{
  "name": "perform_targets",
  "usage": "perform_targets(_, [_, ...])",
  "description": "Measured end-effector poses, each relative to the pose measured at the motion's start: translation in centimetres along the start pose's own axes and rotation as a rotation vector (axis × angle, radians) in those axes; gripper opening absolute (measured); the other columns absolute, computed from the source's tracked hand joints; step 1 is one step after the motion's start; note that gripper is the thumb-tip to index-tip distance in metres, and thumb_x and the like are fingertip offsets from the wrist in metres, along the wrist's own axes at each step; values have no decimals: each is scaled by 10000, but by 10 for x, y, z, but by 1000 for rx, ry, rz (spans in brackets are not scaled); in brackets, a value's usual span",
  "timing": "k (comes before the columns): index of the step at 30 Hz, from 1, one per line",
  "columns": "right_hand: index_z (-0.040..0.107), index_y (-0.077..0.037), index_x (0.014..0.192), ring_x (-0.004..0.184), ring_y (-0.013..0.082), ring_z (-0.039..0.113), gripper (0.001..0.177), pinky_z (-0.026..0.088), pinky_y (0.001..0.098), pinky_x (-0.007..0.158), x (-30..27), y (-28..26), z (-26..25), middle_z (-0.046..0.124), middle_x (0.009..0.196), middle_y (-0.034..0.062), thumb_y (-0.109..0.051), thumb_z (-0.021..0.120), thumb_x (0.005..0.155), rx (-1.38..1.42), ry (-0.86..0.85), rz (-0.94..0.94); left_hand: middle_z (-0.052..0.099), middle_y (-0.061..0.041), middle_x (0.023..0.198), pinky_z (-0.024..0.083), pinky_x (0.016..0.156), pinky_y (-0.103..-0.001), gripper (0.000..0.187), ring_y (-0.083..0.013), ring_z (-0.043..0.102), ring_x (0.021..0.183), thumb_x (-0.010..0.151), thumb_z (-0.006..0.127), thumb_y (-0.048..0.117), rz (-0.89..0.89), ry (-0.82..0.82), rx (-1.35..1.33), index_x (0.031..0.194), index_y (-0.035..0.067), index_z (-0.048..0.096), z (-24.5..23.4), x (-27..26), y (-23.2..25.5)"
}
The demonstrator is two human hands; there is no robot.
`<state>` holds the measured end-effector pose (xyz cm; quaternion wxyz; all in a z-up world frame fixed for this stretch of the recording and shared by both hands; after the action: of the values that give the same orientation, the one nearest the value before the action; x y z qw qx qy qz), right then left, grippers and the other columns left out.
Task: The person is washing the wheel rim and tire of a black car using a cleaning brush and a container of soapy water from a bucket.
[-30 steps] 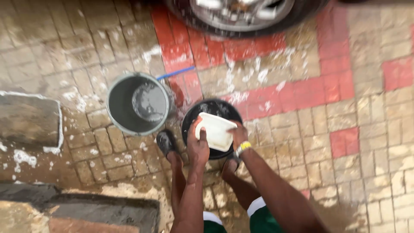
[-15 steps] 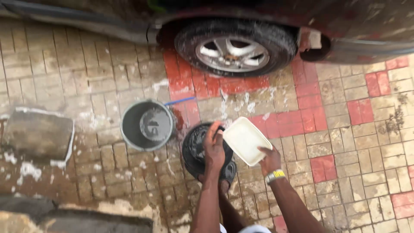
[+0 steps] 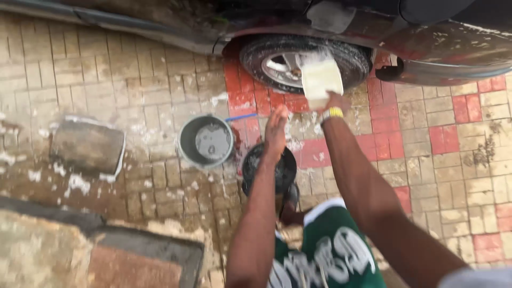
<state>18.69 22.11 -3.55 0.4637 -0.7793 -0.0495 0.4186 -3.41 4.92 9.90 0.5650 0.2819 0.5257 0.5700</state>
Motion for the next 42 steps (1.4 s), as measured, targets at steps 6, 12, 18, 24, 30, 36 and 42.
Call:
perform_targets(6, [577, -56, 1343, 1011, 395, 682, 600, 573, 544, 860, -12, -37, 1, 673, 1170, 172, -205, 779, 798, 267, -531, 124, 561, -117, 1500, 344, 1197, -367, 601, -216, 491, 1414, 1029, 627, 367, 144, -7, -147, 1497, 18, 487, -2, 22, -12])
perform_targets(12, [561, -51, 1338, 1090, 389, 652, 570, 531, 565, 836, -52, -64, -81, 655, 1231, 189, -164, 750, 813, 292, -773, 148, 572, -63, 1464, 372, 1142, -332, 561, -188, 508, 1373, 1020, 615, 401, 80, 104, -80, 1463, 71, 521, 47, 6, 11])
perform_targets(18, [543, -44, 1327, 1106, 385, 632, 556, 541, 609, 964, -45, -103, -176, 614, 1239, 177, -181, 736, 824, 36, -691, 229, 573, -15, 1457, 373, 1097, -416, 595, -176, 477, 1360, 975, 616, 445, -70, 188, -163, 1463, 119, 521, 123, 4, -15])
perform_targets(24, [571, -58, 1307, 1063, 409, 675, 512, 575, 587, 872, 54, -100, -218, 655, 1226, 200, -182, 687, 824, -135, -605, 235, 550, -27, 1527, 342, 1117, -465, 604, -168, 453, 1420, 967, 608, 450, -72, 158, -276, 1481, 157, 485, 179, 13, -92])
perform_targets(30, [640, -133, 1378, 1008, 281, 690, 484, 604, 534, 762, 253, -48, -109, 663, 1283, 118, -390, 492, 996, -629, -786, -261, 561, -46, 1524, 331, 1122, -486, 596, -187, 435, 1426, 966, 616, 451, -141, 216, -209, 1461, 137, 515, 238, -8, -72])
perform_targets(36, [615, -41, 1393, 1068, 370, 728, 554, 629, 539, 847, 195, -101, -41, 717, 1299, 182, -434, 686, 1009, 59, -908, 68, 550, 3, 1478, 327, 1116, -457, 580, -127, 440, 1391, 969, 635, 423, -71, 192, -187, 1455, 136, 503, 257, -19, -43])
perform_targets(42, [512, -174, 1448, 1221, 375, 623, 697, 431, 629, 963, 89, -165, -127, 635, 1406, 126, -510, 718, 873, -41, -900, 204, 612, -79, 1356, 352, 925, -429, 594, -227, 414, 1054, 1032, 669, 386, 11, 213, -183, 1495, 31, 558, 253, -7, -59])
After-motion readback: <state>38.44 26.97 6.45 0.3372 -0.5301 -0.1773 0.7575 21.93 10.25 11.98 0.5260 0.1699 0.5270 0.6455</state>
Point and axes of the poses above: each hand's wrist, its own x-axis towards the middle knuckle, its own z-axis out of the palm, y = z × x, the point moved 3 cm from there along x, towards the middle knuckle
